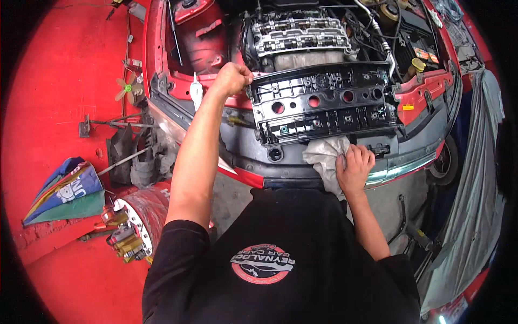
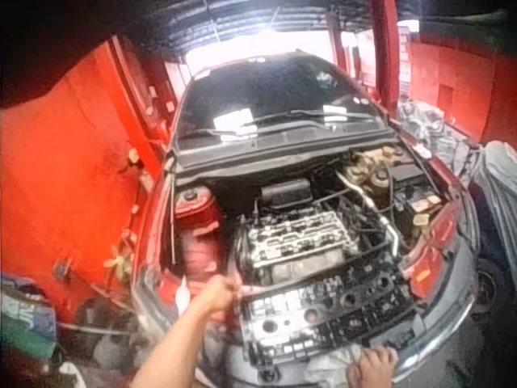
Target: The person wipes down a plastic engine valve cover with a cloth and then aligns and presses it onto the engine block by hand.
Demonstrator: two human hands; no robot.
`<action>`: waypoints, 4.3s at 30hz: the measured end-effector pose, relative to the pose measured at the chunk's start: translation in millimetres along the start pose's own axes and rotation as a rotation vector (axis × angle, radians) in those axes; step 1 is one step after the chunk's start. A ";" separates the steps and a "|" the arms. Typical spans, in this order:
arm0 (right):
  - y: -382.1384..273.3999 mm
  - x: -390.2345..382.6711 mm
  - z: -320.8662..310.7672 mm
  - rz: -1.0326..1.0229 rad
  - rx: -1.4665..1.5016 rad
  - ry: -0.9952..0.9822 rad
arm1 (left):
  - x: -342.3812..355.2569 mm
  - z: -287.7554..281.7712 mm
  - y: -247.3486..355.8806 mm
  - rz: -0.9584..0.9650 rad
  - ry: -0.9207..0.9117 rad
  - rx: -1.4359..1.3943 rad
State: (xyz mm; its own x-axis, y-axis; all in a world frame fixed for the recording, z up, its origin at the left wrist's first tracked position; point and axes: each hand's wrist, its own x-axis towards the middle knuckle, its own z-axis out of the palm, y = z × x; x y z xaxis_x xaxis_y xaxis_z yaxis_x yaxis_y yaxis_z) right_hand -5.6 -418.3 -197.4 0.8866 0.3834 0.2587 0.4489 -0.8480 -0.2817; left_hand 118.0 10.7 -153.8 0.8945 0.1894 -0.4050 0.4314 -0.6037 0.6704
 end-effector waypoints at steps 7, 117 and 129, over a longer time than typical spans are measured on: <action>-11.6 0.4 -8.1 0.062 -0.028 -0.067 | -44.8 12.0 -4.9 0.025 0.085 -0.361; -198.3 115.8 65.0 -0.538 -0.480 -0.651 | -281.4 81.6 -54.8 0.074 -0.032 -0.133; -187.3 127.4 26.9 -0.841 -0.611 -0.690 | -281.6 108.5 -148.3 -0.075 0.176 -0.560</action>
State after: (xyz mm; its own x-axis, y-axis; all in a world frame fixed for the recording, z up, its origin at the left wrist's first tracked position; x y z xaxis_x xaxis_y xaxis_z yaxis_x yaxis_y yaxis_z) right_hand 26.3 -200.8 -136.5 0.3063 0.8439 -0.4406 0.9434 -0.2071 0.2591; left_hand -210.6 -37.1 -206.6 0.8447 0.3702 -0.3867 0.4476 -0.0922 0.8895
